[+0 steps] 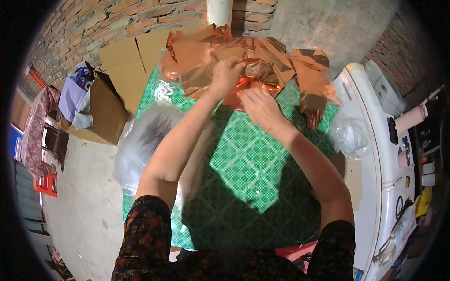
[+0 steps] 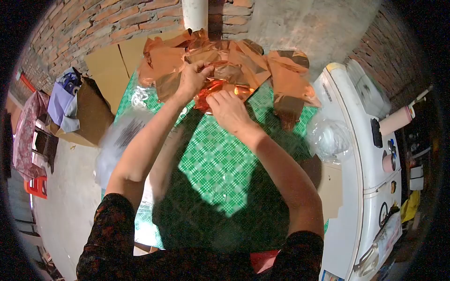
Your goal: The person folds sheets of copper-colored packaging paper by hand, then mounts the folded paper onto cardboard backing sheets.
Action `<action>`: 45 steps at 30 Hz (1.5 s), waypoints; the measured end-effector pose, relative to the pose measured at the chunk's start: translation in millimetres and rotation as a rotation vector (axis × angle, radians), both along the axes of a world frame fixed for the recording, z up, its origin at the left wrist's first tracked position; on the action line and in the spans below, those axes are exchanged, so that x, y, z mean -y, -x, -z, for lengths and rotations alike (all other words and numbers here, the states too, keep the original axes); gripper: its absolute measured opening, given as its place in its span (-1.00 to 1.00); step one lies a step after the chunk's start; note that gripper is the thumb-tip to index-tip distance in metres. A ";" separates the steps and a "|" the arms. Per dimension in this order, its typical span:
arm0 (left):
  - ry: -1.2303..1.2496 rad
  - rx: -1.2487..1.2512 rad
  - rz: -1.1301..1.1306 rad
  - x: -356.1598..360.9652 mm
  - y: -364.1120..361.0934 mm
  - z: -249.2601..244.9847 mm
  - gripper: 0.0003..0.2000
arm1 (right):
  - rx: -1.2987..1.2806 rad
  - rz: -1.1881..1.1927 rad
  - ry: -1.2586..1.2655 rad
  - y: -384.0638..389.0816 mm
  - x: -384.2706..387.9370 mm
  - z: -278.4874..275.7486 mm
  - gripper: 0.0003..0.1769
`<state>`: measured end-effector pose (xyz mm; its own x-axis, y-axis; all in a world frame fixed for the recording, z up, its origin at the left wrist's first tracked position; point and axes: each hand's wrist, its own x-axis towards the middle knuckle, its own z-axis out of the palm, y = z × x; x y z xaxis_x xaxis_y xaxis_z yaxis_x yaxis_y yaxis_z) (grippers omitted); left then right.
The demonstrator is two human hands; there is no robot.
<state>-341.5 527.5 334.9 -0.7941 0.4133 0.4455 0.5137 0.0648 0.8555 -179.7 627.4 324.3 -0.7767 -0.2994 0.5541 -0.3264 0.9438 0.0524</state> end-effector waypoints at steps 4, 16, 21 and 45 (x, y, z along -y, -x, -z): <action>-0.027 -0.082 0.062 -9.3 4.7 -33.7 -0.78 | 0.203 0.308 -0.027 25.3 -10.8 9.5 -0.53; -0.338 -0.097 0.277 26.6 -12.1 -218.9 -0.78 | 0.625 0.750 -0.040 98.1 -43.3 0.4 -0.06; -0.600 -0.466 0.368 82.5 -29.7 -267.6 -0.80 | 0.666 0.583 0.088 127.8 -75.9 5.3 -0.12; -0.026 -0.567 -0.039 173.3 -74.2 -312.4 -0.82 | 0.351 0.197 0.656 119.5 -84.5 -51.0 -0.06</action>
